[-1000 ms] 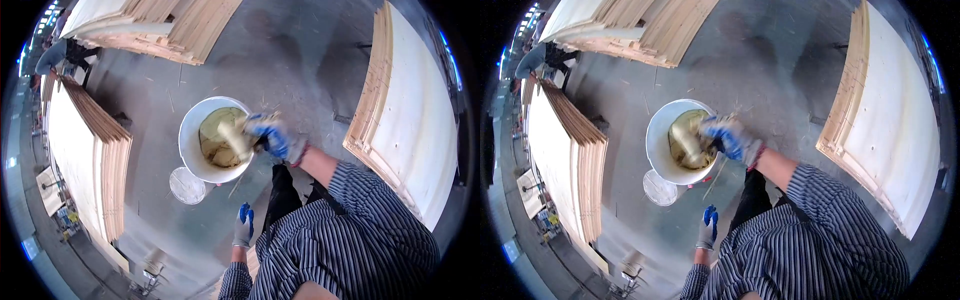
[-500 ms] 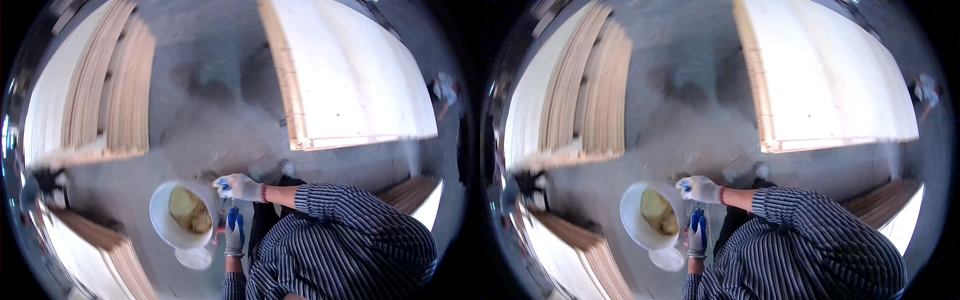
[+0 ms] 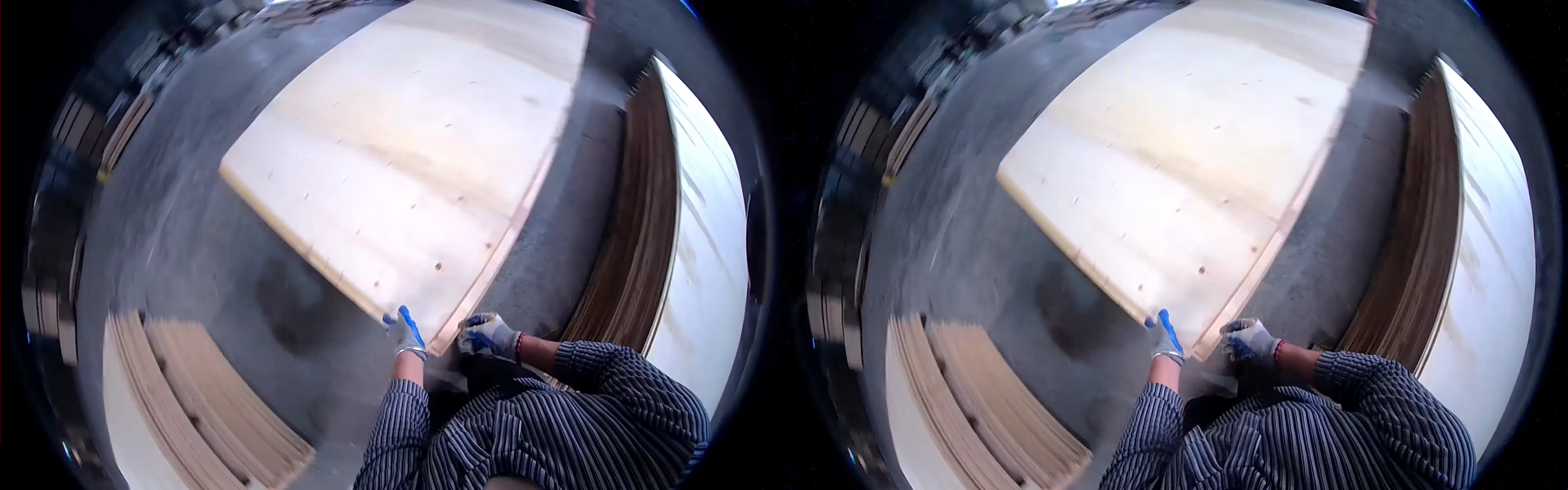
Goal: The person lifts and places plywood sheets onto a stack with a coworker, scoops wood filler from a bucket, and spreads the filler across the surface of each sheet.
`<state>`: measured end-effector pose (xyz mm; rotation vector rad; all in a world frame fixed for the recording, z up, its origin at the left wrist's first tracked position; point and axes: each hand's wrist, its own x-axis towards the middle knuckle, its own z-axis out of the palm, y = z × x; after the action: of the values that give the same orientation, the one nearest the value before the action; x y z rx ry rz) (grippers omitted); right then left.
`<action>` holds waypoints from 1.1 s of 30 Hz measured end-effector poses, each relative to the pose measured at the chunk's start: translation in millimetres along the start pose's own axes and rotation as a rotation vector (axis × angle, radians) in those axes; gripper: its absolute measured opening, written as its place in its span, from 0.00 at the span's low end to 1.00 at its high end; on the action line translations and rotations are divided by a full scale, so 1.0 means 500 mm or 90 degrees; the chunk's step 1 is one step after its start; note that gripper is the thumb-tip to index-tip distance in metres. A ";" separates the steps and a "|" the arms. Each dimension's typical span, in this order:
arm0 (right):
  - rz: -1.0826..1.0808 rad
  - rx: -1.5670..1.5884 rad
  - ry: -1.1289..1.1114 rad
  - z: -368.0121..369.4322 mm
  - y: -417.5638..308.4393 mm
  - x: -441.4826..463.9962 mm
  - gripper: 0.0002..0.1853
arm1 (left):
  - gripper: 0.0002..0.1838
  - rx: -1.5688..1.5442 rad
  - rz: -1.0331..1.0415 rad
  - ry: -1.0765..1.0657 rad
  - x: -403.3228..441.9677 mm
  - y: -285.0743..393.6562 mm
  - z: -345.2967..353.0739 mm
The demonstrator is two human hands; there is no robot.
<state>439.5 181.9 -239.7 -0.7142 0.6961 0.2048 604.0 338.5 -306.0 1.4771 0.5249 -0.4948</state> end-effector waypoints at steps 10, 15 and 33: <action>-0.001 0.060 0.120 -0.012 0.021 0.058 0.14 | 0.10 0.030 -0.069 -0.100 -0.082 0.088 0.044; -0.215 0.063 0.256 0.046 -0.053 -0.050 0.19 | 0.10 0.026 -0.161 -0.401 -0.135 0.135 0.033; -0.482 -0.162 1.060 -0.152 0.098 -0.594 0.15 | 0.31 0.545 0.835 -0.466 -0.010 0.361 0.312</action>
<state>155.5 185.0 -114.1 -1.2901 1.8932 -1.1667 714.2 189.2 -156.0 1.8948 -1.3435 -0.1271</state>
